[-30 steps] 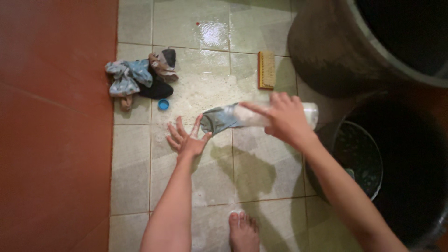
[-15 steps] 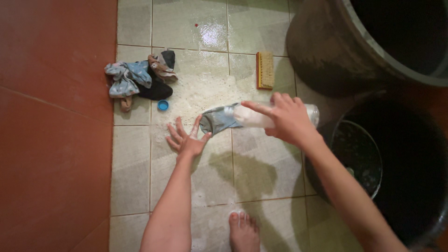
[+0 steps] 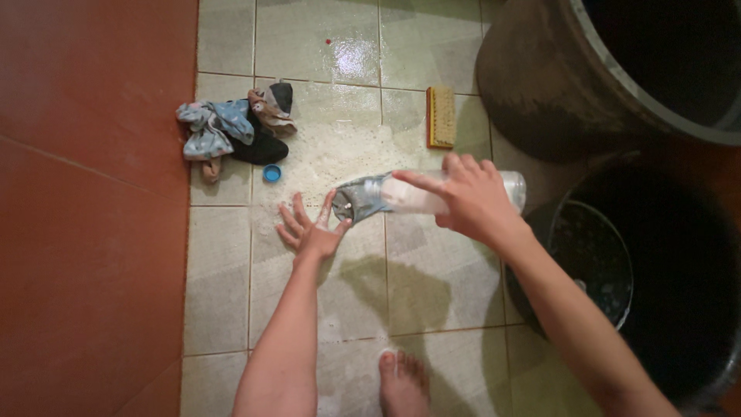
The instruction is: The person hand-washes a light blue sock on a tiled floor, scrubbing it with a cloth, rinsing it in a bucket, and wringing it out. They then apply liquid detergent to the sock and continue scrubbing before rinsing again.
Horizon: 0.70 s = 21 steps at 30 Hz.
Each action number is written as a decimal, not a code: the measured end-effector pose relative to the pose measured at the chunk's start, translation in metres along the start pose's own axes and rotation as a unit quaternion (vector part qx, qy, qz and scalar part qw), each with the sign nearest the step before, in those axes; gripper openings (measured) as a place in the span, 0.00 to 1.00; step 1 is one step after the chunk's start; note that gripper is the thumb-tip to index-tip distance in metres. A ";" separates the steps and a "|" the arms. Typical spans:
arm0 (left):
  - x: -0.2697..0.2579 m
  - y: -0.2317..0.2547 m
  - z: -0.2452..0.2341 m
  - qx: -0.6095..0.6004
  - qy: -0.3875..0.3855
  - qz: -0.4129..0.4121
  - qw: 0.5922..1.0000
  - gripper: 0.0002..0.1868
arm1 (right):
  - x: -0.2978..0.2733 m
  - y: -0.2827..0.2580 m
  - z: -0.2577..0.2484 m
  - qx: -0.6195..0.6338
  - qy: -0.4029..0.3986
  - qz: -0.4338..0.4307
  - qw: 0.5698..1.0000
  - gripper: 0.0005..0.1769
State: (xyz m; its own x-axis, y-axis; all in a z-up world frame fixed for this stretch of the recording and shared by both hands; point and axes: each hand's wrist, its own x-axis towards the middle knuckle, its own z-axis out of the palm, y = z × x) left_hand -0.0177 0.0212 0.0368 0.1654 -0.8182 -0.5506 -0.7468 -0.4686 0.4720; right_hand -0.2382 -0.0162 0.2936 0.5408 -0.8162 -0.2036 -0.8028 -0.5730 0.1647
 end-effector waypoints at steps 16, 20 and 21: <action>-0.001 0.000 -0.002 -0.010 0.000 0.001 1.000 0.43 | -0.029 0.054 0.088 0.502 0.105 0.245 0.822 0.57; 0.002 -0.002 0.003 -0.014 0.011 0.009 1.000 0.43 | -0.031 0.072 0.157 0.566 0.266 0.389 0.677 0.56; 0.003 -0.003 0.004 -0.014 0.013 0.011 1.000 0.43 | -0.028 0.077 0.175 0.556 0.281 0.434 0.651 0.58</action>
State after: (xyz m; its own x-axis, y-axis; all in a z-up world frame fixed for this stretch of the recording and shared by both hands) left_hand -0.0176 0.0216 0.0314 0.1654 -0.8371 -0.5215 -0.7322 -0.4584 0.5037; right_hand -0.3588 -0.0241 0.1431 -0.4821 -0.8739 -0.0620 -0.3842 0.2745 -0.8815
